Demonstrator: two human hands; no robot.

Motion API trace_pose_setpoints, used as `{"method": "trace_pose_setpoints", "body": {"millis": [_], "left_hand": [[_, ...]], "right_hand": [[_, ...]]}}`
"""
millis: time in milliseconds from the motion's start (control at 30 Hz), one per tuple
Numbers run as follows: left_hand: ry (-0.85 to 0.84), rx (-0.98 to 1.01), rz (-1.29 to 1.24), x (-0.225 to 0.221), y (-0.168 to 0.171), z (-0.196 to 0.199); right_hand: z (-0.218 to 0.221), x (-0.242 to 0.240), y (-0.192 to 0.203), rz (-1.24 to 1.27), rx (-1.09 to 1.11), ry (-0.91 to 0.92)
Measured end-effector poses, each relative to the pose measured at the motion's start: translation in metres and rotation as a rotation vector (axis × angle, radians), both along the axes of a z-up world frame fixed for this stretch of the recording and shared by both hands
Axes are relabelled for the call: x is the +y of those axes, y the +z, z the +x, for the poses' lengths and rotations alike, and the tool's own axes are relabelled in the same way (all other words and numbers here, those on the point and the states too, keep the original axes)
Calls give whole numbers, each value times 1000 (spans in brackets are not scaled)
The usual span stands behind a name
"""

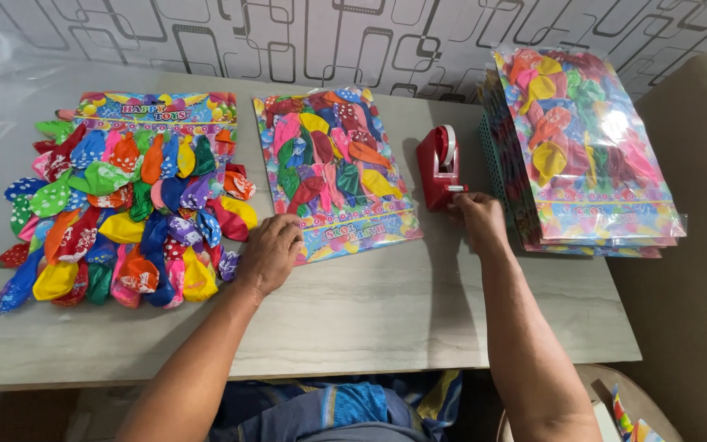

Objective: Organizing and packaging multiple packs of colorful balloons into larger plastic sleeves on a table.

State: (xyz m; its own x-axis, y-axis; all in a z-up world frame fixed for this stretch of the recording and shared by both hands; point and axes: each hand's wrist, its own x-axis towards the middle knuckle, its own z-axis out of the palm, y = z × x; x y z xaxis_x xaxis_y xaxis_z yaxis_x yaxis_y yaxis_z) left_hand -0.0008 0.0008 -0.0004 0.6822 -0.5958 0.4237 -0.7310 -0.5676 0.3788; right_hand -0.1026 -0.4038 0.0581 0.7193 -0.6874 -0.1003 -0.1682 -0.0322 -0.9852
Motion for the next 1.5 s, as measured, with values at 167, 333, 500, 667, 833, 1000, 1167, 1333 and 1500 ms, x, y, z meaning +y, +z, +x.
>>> {"method": "trace_pose_setpoints", "body": {"millis": [167, 333, 500, 667, 833, 1000, 1167, 1333, 1500], "left_hand": [[-2, -14, -21, 0, -2, 2], [-10, -34, -38, 1, 2, 2], [-22, -16, -46, 0, 1, 2], [-19, 0, -44, -1, 1, -1], [11, -24, -40, -2, -2, -1], [-32, -69, -95, -3, -9, 5], [-17, -63, -123, -2, -1, 0], [6, -95, -145, -1, 3, -4], [8, -65, -155, -3, -5, -3]], "right_hand": [[2, 0, -4, -88, 72, -44], [7, -5, -3, -284, 216, -69], [-8, 7, 6, -384, 302, -92], [-10, -15, -57, -325, 290, -5], [-22, 114, 29, 123, 202, 293], [8, 180, 28, 319, 191, 665], [33, 208, 25, 381, 245, 685], [43, 217, 23, 446, 282, 698], [47, 218, 20, 422, 340, 664]]}}
